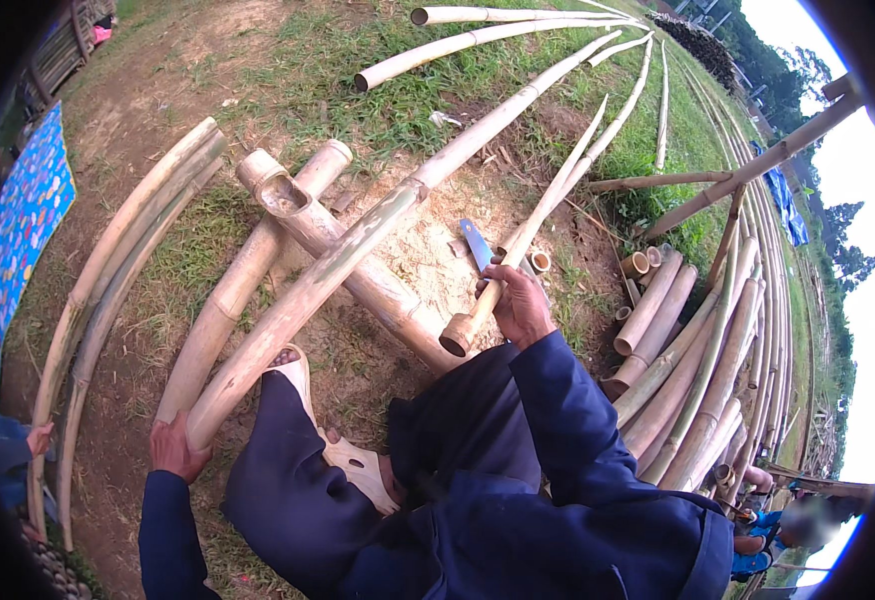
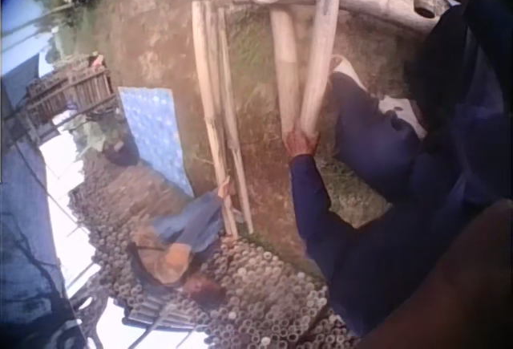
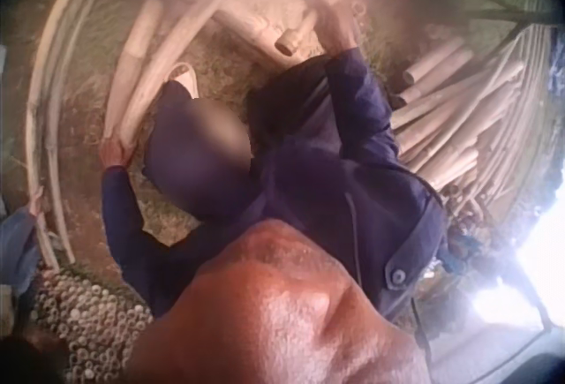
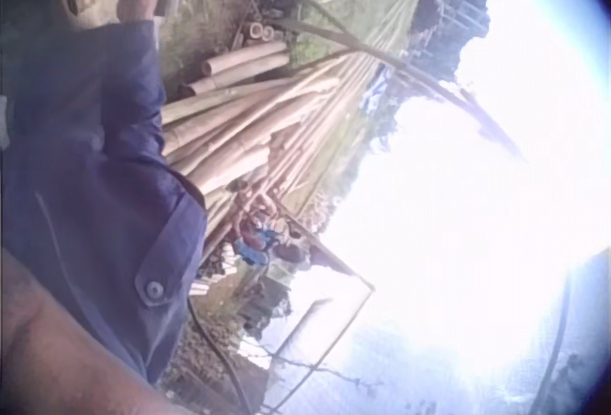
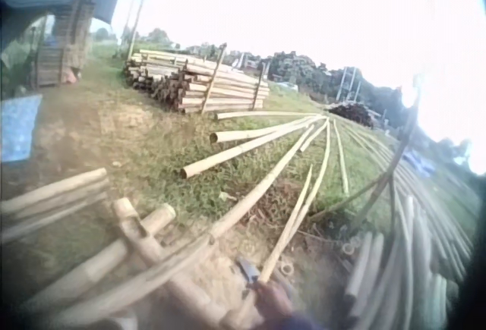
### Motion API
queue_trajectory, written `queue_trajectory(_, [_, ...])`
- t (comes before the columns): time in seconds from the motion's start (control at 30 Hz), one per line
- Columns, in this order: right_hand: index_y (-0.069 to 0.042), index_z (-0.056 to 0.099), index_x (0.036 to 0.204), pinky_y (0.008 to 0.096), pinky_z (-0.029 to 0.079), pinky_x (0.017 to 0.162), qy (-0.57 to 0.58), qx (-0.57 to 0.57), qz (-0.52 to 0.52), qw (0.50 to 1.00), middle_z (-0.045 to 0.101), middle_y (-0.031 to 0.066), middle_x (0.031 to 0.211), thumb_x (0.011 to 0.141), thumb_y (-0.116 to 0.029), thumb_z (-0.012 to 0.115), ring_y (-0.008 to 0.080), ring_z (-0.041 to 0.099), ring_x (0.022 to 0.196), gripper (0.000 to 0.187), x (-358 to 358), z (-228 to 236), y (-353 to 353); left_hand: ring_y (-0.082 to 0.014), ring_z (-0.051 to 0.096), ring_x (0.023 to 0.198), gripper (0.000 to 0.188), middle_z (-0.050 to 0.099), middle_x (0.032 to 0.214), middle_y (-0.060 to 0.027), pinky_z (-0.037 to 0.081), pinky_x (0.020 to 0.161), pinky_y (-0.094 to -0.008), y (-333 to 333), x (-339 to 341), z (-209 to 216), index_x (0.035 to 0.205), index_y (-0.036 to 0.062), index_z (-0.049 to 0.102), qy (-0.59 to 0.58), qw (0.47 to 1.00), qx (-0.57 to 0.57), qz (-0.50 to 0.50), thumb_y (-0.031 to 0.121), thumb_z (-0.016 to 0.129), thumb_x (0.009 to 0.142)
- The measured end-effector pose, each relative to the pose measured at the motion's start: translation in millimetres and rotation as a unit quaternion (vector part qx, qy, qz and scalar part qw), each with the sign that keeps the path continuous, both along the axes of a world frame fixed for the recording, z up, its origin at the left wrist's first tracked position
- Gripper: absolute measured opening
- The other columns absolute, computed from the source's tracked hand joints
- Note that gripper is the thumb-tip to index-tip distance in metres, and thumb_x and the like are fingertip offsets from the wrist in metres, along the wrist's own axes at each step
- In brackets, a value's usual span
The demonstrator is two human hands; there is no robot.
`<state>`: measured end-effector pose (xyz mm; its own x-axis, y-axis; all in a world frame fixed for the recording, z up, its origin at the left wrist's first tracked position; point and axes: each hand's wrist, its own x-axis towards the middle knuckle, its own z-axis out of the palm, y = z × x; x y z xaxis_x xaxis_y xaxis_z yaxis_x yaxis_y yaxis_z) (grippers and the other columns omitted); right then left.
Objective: The person uses a hand saw to cut bamboo poles into shorter sections. They repeatedly position each pole on a makeshift support, saw through it, and set the cut pieces aside. The task continues with multiple bamboo poles processed one at a time.
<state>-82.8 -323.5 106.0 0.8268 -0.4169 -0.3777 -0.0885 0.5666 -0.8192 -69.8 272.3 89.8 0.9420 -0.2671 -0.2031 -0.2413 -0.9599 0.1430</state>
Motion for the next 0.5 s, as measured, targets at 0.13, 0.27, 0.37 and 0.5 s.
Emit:
queue_trajectory(0.13, [0.003,0.049,0.128,0.0423,0.056,0.084,0.017,-0.004,0.056,0.998,0.062,0.0118,0.102,0.095,-0.008,0.07,0.027,0.068,0.095,0.041,-36.3,8.0,8.9,-0.0367,0.065,0.108,0.062,0.071,0.109,-0.0167,0.042,0.106,-0.0517,151.6,-80.9,-13.1,0.118,0.0118,0.065,0.018,0.993,0.066,0.091,0.013,0.087,0.06])
queue_trajectory(0.27, [0.003,0.047,0.13,0.0454,0.057,0.087,0.029,-0.002,0.078,0.997,0.062,0.0153,0.106,0.095,-0.01,0.072,0.03,0.069,0.096,0.045,-45.8,4.5,28.1,-0.0358,0.065,0.114,0.062,0.071,0.113,-0.0145,0.04,0.112,-0.0485,277.0,-144.8,-31.8,0.118,0.0158,0.067,0.069,0.939,0.208,0.266,0.012,0.087,0.06])
queue_trajectory(0.37, [0.003,0.048,0.128,0.0472,0.058,0.089,0.0,0.02,0.093,0.995,0.062,0.017,0.109,0.094,-0.012,0.076,0.0316,0.069,0.097,0.046,-37.7,7.4,46.1,-0.0342,0.063,0.118,0.067,0.07,0.117,-0.0118,0.04,0.113,-0.0477,318.9,-173.1,-30.3,0.121,0.0166,0.065,0.098,0.9,0.308,0.293,0.015,0.089,0.059])
queue_trajectory(0.5, [0.001,0.051,0.124,0.0386,0.063,0.085,0.007,-0.005,0.097,0.995,0.067,0.0122,0.106,0.095,-0.012,0.076,0.0239,0.072,0.095,0.041,-24.5,12.2,74.3,-0.0321,0.062,0.123,0.077,0.069,0.12,-0.0105,0.039,0.115,-0.0472,356.6,-180.0,-58.0,0.127,0.0193,0.062,0.104,0.909,0.271,0.3,0.02,0.092,0.056])
